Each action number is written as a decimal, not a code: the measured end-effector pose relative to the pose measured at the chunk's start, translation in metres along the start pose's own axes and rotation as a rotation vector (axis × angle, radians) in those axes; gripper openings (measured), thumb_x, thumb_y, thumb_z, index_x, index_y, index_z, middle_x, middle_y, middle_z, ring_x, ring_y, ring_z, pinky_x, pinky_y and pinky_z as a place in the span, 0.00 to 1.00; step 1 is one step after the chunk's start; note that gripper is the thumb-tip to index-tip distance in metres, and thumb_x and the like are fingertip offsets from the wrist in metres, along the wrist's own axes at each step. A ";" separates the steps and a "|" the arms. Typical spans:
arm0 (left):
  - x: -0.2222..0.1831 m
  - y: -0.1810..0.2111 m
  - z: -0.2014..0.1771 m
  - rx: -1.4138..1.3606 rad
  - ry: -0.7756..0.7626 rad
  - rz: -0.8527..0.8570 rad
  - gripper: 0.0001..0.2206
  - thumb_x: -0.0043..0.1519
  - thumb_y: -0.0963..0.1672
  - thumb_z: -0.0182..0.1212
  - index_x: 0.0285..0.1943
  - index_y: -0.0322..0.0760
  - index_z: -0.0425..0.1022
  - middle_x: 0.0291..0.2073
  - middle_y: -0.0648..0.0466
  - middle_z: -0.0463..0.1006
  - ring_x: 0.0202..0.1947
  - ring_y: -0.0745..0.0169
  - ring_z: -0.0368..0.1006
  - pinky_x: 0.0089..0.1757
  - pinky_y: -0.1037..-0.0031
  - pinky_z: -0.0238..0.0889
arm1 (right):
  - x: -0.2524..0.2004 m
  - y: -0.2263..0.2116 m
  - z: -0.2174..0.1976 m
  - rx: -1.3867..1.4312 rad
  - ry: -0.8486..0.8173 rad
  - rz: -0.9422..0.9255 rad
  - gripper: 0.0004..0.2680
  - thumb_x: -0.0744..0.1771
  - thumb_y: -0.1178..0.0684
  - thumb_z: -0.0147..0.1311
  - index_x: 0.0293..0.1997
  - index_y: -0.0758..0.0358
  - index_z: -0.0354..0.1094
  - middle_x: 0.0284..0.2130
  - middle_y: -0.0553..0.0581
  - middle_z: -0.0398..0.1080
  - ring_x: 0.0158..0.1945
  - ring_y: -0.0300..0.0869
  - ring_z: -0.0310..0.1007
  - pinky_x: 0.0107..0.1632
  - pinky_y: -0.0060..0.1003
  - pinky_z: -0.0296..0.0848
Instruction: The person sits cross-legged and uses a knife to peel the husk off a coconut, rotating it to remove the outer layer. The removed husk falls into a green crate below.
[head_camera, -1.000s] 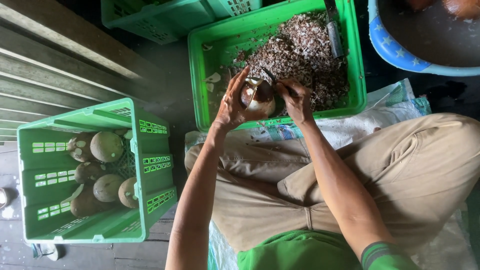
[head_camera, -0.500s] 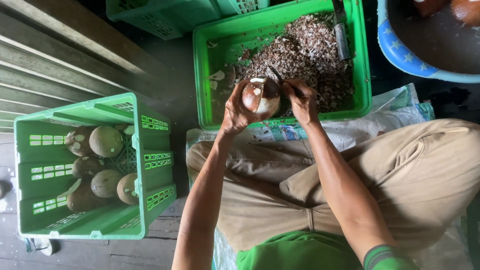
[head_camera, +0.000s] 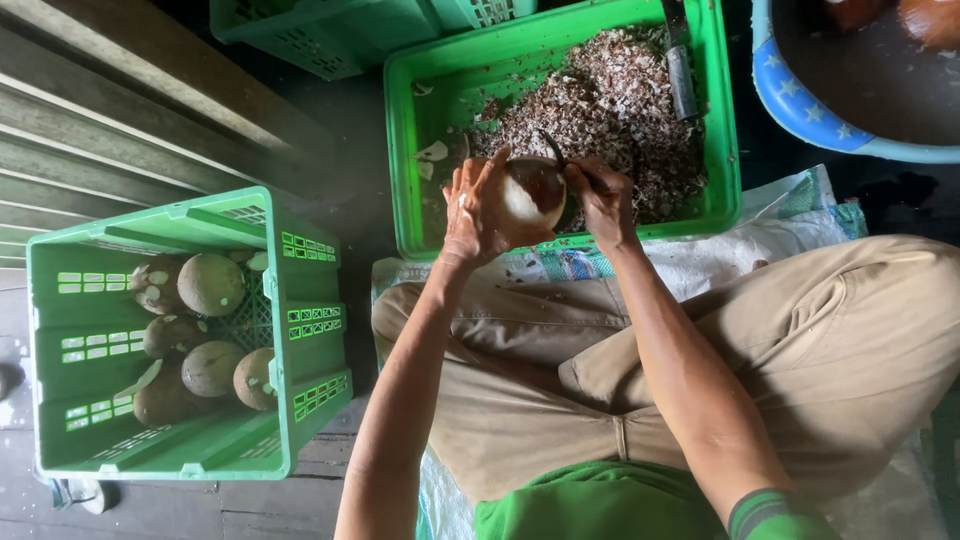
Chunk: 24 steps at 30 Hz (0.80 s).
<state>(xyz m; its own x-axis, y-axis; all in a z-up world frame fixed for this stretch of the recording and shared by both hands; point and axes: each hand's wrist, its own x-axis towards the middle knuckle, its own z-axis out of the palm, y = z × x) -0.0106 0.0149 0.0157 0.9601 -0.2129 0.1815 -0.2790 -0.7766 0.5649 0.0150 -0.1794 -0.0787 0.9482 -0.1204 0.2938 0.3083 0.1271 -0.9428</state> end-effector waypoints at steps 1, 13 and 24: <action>0.002 -0.008 0.005 0.003 0.001 -0.005 0.59 0.30 0.65 0.77 0.73 0.45 0.60 0.53 0.40 0.70 0.55 0.34 0.70 0.57 0.40 0.58 | -0.002 0.003 0.000 0.003 -0.004 0.002 0.03 0.70 0.62 0.58 0.45 0.66 0.77 0.38 0.63 0.76 0.46 0.41 0.73 0.49 0.40 0.70; 0.001 -0.018 0.050 -0.112 0.309 0.052 0.54 0.31 0.61 0.82 0.67 0.40 0.62 0.54 0.46 0.69 0.55 0.47 0.70 0.58 0.59 0.63 | -0.002 0.019 -0.002 -0.049 -0.030 0.054 0.03 0.69 0.60 0.59 0.44 0.65 0.77 0.37 0.63 0.76 0.44 0.39 0.72 0.44 0.39 0.72; 0.020 -0.054 0.032 -0.318 0.070 0.124 0.52 0.30 0.62 0.82 0.64 0.41 0.69 0.48 0.49 0.77 0.51 0.47 0.73 0.54 0.59 0.68 | -0.004 0.009 0.005 0.013 -0.022 0.096 0.03 0.68 0.61 0.59 0.45 0.65 0.77 0.39 0.63 0.77 0.46 0.42 0.74 0.47 0.37 0.72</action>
<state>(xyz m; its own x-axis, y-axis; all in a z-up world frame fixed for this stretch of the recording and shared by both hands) 0.0237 0.0335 -0.0365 0.9177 -0.2441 0.3134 -0.3967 -0.5216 0.7553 0.0148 -0.1724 -0.0876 0.9750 -0.0858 0.2052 0.2163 0.1498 -0.9648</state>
